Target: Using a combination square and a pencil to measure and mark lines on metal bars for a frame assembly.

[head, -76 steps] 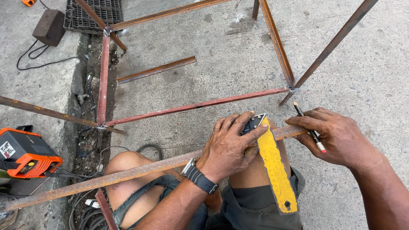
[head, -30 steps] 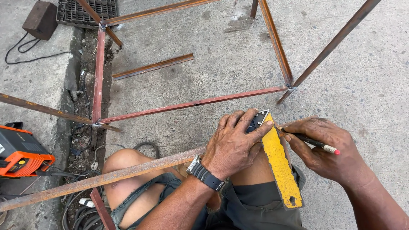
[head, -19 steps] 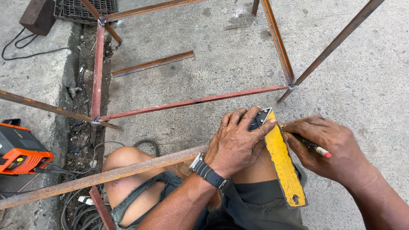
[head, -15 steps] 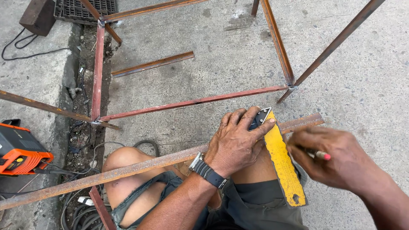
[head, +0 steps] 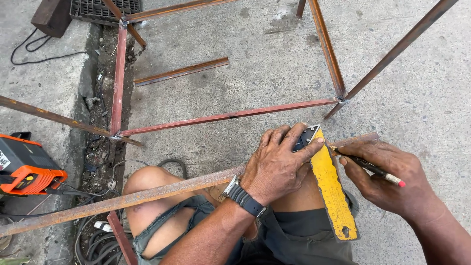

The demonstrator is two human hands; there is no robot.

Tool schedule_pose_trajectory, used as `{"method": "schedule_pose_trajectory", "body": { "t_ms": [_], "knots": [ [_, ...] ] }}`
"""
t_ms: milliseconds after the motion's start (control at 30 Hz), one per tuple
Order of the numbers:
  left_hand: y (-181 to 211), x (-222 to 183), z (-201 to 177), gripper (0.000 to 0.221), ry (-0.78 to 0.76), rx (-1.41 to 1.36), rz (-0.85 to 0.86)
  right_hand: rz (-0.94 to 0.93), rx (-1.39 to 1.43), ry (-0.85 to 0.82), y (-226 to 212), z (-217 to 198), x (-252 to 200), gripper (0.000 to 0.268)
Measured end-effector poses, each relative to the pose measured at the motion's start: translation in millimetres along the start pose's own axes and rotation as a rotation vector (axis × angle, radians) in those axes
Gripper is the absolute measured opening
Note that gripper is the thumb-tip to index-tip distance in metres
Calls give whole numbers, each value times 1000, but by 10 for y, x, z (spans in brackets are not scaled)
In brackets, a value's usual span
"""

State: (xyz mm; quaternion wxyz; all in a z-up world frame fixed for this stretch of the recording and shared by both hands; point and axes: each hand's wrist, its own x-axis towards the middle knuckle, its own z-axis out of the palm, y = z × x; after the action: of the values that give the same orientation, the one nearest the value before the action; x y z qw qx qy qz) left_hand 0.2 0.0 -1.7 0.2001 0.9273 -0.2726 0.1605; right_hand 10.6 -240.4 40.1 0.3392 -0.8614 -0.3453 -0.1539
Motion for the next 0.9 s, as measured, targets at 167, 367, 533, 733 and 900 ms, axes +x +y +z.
{"method": "schedule_pose_trajectory", "body": {
  "t_ms": [167,367,533,733,900],
  "knots": [
    [-5,-17,11,53,5,-15,5,-75,8,22,-9,21,74,17],
    [0,-11,7,50,6,-7,9,-97,6,9,-26,11,98,16],
    [2,-24,-7,52,-11,-10,-5,62,-4,-174,-80,-162,31,7],
    [17,-52,15,52,34,-5,1,370,82,-40,-193,-19,-501,27],
    [64,-51,11,51,80,-60,-14,219,-248,72,-460,476,-777,61]
  ]
}}
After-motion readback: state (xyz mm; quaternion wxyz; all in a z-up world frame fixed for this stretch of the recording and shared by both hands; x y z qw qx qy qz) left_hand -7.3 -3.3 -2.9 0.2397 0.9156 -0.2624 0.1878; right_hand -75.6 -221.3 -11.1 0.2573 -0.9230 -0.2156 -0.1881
